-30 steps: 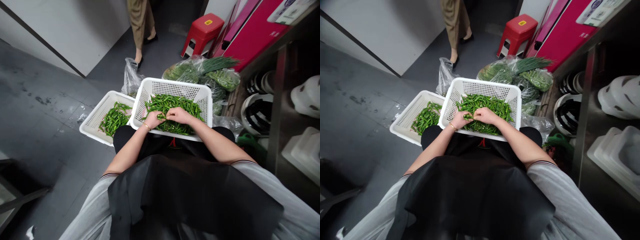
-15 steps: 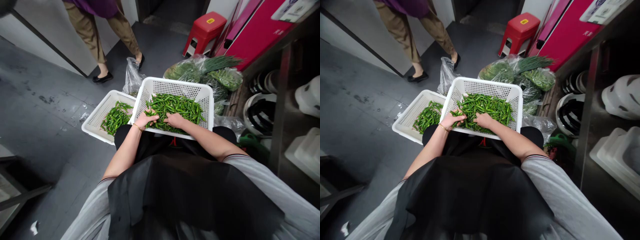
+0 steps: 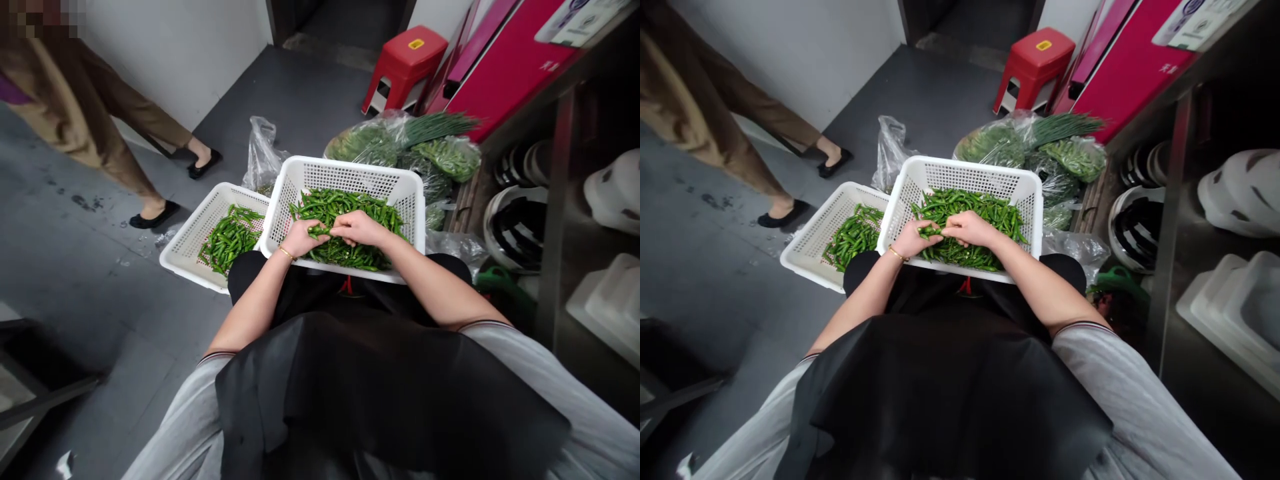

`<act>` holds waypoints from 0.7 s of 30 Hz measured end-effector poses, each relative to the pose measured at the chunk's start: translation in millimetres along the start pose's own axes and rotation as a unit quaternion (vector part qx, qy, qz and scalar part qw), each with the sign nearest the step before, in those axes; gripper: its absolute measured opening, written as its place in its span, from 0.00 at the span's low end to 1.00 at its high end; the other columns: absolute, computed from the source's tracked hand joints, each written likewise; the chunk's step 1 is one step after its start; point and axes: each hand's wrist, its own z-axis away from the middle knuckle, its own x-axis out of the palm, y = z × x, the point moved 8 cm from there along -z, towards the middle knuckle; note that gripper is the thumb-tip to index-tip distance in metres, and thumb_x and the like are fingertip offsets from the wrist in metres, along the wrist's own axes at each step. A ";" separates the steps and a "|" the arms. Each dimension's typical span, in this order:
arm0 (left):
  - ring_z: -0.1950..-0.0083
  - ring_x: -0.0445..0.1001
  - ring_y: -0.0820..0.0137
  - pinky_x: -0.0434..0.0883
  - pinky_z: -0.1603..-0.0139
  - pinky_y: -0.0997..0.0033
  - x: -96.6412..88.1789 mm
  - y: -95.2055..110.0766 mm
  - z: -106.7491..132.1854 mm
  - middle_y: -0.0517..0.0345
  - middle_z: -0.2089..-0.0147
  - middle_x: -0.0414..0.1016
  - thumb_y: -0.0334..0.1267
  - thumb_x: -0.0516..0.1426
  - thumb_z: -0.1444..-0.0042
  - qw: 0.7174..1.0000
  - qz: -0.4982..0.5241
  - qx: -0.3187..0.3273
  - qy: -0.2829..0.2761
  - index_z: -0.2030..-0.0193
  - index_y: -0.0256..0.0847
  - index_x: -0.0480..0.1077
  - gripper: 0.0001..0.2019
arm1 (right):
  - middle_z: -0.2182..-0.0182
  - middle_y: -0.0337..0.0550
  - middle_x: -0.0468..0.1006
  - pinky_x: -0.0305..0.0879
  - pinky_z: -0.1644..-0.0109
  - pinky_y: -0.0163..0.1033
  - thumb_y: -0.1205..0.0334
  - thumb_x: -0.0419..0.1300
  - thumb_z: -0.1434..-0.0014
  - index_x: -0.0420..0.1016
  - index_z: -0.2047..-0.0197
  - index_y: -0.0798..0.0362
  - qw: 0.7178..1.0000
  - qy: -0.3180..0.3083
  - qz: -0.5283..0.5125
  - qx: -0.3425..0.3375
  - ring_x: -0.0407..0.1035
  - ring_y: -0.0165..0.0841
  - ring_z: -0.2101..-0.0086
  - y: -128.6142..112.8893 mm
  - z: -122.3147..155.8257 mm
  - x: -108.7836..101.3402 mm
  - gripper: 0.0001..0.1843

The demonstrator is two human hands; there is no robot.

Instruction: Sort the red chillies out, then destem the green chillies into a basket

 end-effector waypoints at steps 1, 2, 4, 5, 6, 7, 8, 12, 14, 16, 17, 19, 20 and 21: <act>0.75 0.65 0.75 0.64 0.70 0.74 1.8 -0.1 3.3 0.64 0.77 0.69 0.39 0.68 0.62 0.999 0.038 -0.008 -0.009 0.71 0.37 0.73 0.13 | 0.85 0.31 0.64 0.59 0.76 0.32 0.44 0.54 0.37 0.69 0.70 0.54 0.997 0.021 -0.080 -0.009 0.60 0.26 0.83 0.6 2.8 0.1 0.21; 0.76 0.65 0.76 0.64 0.72 0.75 3.3 -1.1 6.7 0.64 0.78 0.68 0.40 0.69 0.62 0.997 0.079 -0.018 -0.016 0.69 0.37 0.73 0.14 | 0.84 0.31 0.63 0.58 0.77 0.32 0.42 0.51 0.36 0.69 0.67 0.54 0.990 0.042 -0.137 -0.018 0.59 0.26 0.84 2.2 4.9 -0.3 0.23; 0.78 0.66 0.77 0.63 0.75 0.76 2.6 -5.9 12.9 0.64 0.78 0.68 0.41 0.69 0.63 0.984 0.169 -0.046 -0.013 0.68 0.37 0.71 0.17 | 0.81 0.34 0.66 0.60 0.77 0.32 0.41 0.46 0.34 0.70 0.64 0.55 0.988 0.058 -0.139 -0.021 0.62 0.27 0.82 9.2 5.8 1.9 0.26; 0.78 0.66 0.77 0.63 0.77 0.76 0.0 -9.3 15.4 0.64 0.77 0.68 0.42 0.70 0.64 0.974 0.219 -0.061 -0.005 0.68 0.37 0.70 0.18 | 0.78 0.37 0.69 0.61 0.75 0.32 0.43 0.46 0.33 0.71 0.62 0.55 0.996 0.046 -0.078 -0.012 0.65 0.27 0.79 14.4 4.7 6.4 0.25; 0.79 0.67 0.77 0.62 0.79 0.77 -3.8 -12.7 17.3 0.64 0.76 0.70 0.42 0.70 0.64 0.960 0.269 -0.073 0.005 0.67 0.37 0.69 0.19 | 0.74 0.40 0.73 0.62 0.73 0.32 0.46 0.49 0.34 0.73 0.60 0.56 1.000 0.017 0.017 0.003 0.68 0.28 0.76 21.0 3.2 13.7 0.22; 0.79 0.68 0.77 0.61 0.81 0.78 -8.7 -15.7 18.7 0.62 0.74 0.72 0.42 0.70 0.64 0.946 0.315 -0.080 0.017 0.67 0.38 0.68 0.20 | 0.68 0.44 0.75 0.63 0.70 0.32 0.49 0.52 0.35 0.75 0.58 0.55 0.991 -0.021 0.131 0.017 0.71 0.29 0.72 28.5 1.9 23.1 0.19; 0.79 0.68 0.78 0.60 0.83 0.79 -13.8 -17.9 19.4 0.60 0.71 0.74 0.43 0.69 0.64 0.932 0.351 -0.083 0.025 0.67 0.38 0.67 0.20 | 0.63 0.47 0.76 0.63 0.69 0.33 0.53 0.55 0.37 0.76 0.56 0.54 0.967 -0.066 0.246 0.025 0.72 0.30 0.69 36.3 1.1 34.0 0.15; 0.80 0.68 0.78 0.58 0.86 0.80 -24.2 -23.6 19.2 0.54 0.68 0.77 0.41 0.69 0.62 0.916 0.392 -0.089 0.018 0.67 0.36 0.66 0.19 | 0.55 0.55 0.74 0.63 0.66 0.36 0.66 0.51 0.36 0.77 0.53 0.55 0.854 -0.196 0.481 0.003 0.73 0.34 0.65 55.3 -1.1 69.3 0.14; 0.81 0.67 0.78 0.58 0.86 0.80 -21.5 -27.7 18.8 0.58 0.73 0.75 0.39 0.69 0.62 0.915 0.389 -0.106 0.013 0.67 0.36 0.67 0.19 | 0.57 0.56 0.75 0.64 0.64 0.36 0.69 0.51 0.38 0.76 0.57 0.58 0.873 -0.164 0.460 0.003 0.73 0.35 0.64 51.8 -7.4 63.7 0.13; 0.82 0.66 0.78 0.58 0.86 0.80 -16.0 -30.3 17.5 0.61 0.77 0.72 0.38 0.70 0.64 0.918 0.380 -0.115 0.012 0.66 0.35 0.69 0.19 | 0.62 0.52 0.77 0.64 0.63 0.35 0.70 0.54 0.41 0.75 0.62 0.59 0.924 -0.086 0.371 0.023 0.73 0.34 0.66 43.8 -13.0 42.0 0.08; 0.82 0.65 0.79 0.58 0.86 0.80 -13.0 -31.2 16.5 0.62 0.77 0.71 0.38 0.70 0.65 0.922 0.368 -0.118 0.015 0.66 0.35 0.70 0.19 | 0.66 0.49 0.77 0.64 0.64 0.35 0.69 0.55 0.41 0.73 0.62 0.58 0.951 -0.047 0.305 0.034 0.72 0.33 0.68 39.4 -13.9 29.5 0.06; 0.82 0.64 0.79 0.57 0.86 0.80 -5.4 -31.1 13.6 0.62 0.78 0.70 0.36 0.71 0.66 0.935 0.332 -0.124 0.019 0.65 0.34 0.73 0.20 | 0.74 0.41 0.76 0.64 0.67 0.34 0.66 0.54 0.40 0.70 0.62 0.56 0.986 0.015 0.160 0.046 0.70 0.30 0.74 29.0 -12.4 9.0 0.05; 0.82 0.64 0.79 0.56 0.86 0.79 -0.1 -29.9 11.9 0.61 0.78 0.71 0.35 0.71 0.67 0.941 0.314 -0.127 0.013 0.64 0.34 0.74 0.20 | 0.76 0.39 0.75 0.64 0.69 0.34 0.64 0.53 0.39 0.69 0.62 0.56 0.993 0.039 0.100 0.042 0.69 0.30 0.76 22.0 -10.9 2.1 0.06; 0.82 0.64 0.78 0.56 0.86 0.79 5.9 -28.0 10.3 0.61 0.77 0.72 0.34 0.71 0.67 0.946 0.298 -0.130 0.003 0.64 0.35 0.74 0.21 | 0.77 0.38 0.74 0.64 0.69 0.34 0.62 0.53 0.38 0.68 0.62 0.55 0.996 0.061 0.063 0.028 0.69 0.29 0.77 13.4 -9.4 -2.8 0.06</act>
